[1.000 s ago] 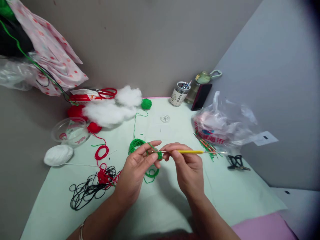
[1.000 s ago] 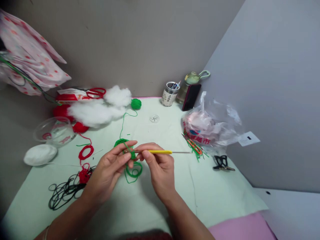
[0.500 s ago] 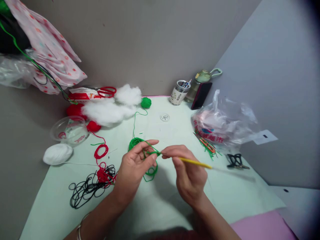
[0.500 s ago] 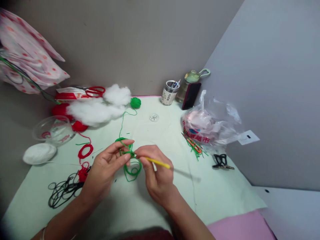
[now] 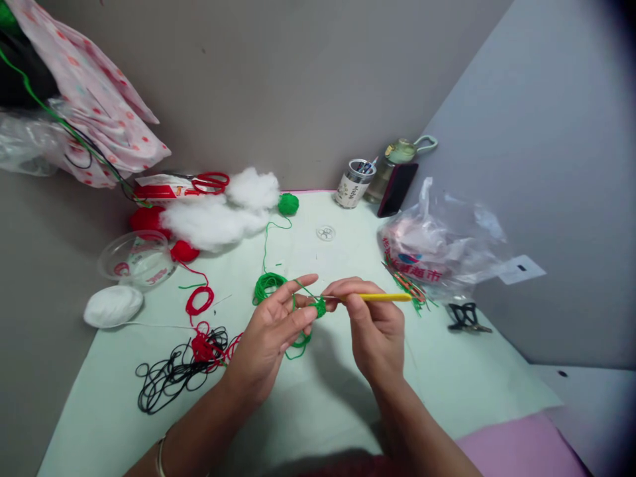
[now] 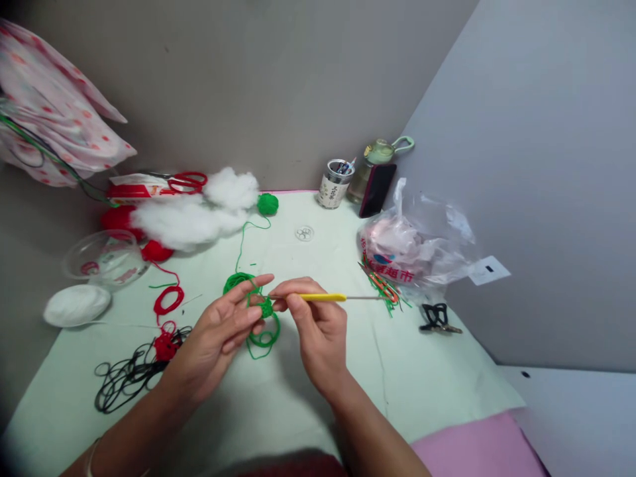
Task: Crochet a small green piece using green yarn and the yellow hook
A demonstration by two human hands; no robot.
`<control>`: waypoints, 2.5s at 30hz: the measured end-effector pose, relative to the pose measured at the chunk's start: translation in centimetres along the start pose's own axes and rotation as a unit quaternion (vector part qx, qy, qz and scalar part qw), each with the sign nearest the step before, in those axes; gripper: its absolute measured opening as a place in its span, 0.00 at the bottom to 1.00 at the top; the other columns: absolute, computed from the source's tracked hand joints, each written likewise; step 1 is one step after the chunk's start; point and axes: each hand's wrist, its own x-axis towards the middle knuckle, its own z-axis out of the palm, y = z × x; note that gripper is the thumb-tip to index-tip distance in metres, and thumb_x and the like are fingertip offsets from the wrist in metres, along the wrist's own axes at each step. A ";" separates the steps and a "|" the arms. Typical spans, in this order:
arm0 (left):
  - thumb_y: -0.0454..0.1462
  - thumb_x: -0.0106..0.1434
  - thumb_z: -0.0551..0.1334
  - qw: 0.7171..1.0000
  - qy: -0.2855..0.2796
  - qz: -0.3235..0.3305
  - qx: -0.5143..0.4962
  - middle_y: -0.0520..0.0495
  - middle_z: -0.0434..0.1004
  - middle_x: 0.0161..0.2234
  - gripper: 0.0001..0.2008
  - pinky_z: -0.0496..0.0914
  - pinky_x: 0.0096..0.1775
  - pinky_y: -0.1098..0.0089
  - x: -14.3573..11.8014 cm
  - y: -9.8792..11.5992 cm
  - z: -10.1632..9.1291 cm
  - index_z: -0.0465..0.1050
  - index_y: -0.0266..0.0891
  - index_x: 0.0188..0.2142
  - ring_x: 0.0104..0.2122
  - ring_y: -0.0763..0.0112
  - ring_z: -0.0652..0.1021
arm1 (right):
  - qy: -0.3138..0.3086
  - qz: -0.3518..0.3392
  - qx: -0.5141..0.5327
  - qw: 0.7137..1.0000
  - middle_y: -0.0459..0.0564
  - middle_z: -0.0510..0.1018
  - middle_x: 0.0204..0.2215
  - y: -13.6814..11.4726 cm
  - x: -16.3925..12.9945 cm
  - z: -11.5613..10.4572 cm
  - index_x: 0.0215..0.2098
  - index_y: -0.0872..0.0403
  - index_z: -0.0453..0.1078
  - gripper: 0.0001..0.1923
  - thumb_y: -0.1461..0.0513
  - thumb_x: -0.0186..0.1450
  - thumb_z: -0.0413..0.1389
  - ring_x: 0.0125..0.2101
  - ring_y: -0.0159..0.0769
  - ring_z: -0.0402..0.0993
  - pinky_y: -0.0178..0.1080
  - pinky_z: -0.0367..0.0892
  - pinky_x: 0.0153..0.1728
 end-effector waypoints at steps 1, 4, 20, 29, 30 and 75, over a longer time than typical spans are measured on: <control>0.39 0.61 0.75 1.000 0.000 0.000 0.000 0.54 0.76 0.34 0.23 0.64 0.32 0.74 0.0 0.0 0.0 0.80 0.43 0.56 0.24 0.81 0.63 | -0.006 0.026 0.032 0.999 0.50 0.83 0.36 0.2 0.1 -0.1 0.42 0.51 0.79 0.10 0.59 0.76 0.55 0.32 0.35 0.79 0.40 0.77 0.34; 0.39 0.60 0.75 1.000 0.003 0.005 0.002 0.51 0.77 0.36 0.24 0.65 0.33 0.72 0.0 0.0 0.0 0.80 0.43 0.56 0.28 0.78 0.67 | -0.021 0.058 0.074 0.995 0.50 0.84 0.38 0.8 0.0 -0.3 0.43 0.50 0.80 0.10 0.57 0.75 0.57 0.34 0.35 0.79 0.39 0.75 0.35; 0.38 0.60 0.74 0.995 0.026 0.065 0.068 0.50 0.73 0.37 0.22 0.66 0.34 0.70 0.0 -0.1 -0.4 0.82 0.46 0.54 0.31 0.73 0.70 | -0.028 0.019 0.031 0.999 0.48 0.83 0.35 -0.4 0.0 -0.8 0.41 0.50 0.77 0.11 0.60 0.77 0.53 0.33 0.35 0.79 0.39 0.76 0.36; 0.35 0.56 0.77 0.991 0.082 0.094 0.052 0.53 0.74 0.32 0.24 0.70 0.37 0.75 -0.4 -0.5 0.4 0.82 0.45 0.53 0.32 0.73 0.73 | -0.072 -0.291 -0.321 0.898 0.53 0.85 0.39 0.0 -1.1 -0.3 0.53 0.49 0.77 0.14 0.67 0.73 0.57 0.38 0.41 0.82 0.41 0.77 0.35; 0.37 0.57 0.77 0.996 0.054 0.063 0.021 0.53 0.74 0.32 0.25 0.69 0.35 0.76 -0.3 -0.5 0.3 0.81 0.44 0.55 0.32 0.74 0.72 | -0.060 -0.296 -0.329 0.895 0.53 0.84 0.40 0.2 -1.2 -0.2 0.53 0.48 0.78 0.14 0.68 0.72 0.58 0.39 0.41 0.82 0.41 0.77 0.36; 0.34 0.59 0.73 0.985 0.076 0.119 0.099 0.53 0.71 0.33 0.15 0.66 0.30 0.74 0.1 -1.0 -0.5 0.86 0.47 0.46 0.29 0.75 0.69 | -0.056 -0.137 -0.158 0.976 0.50 0.84 0.38 -0.1 -1.0 -0.1 0.50 0.51 0.76 0.13 0.69 0.76 0.51 0.36 0.35 0.81 0.39 0.77 0.38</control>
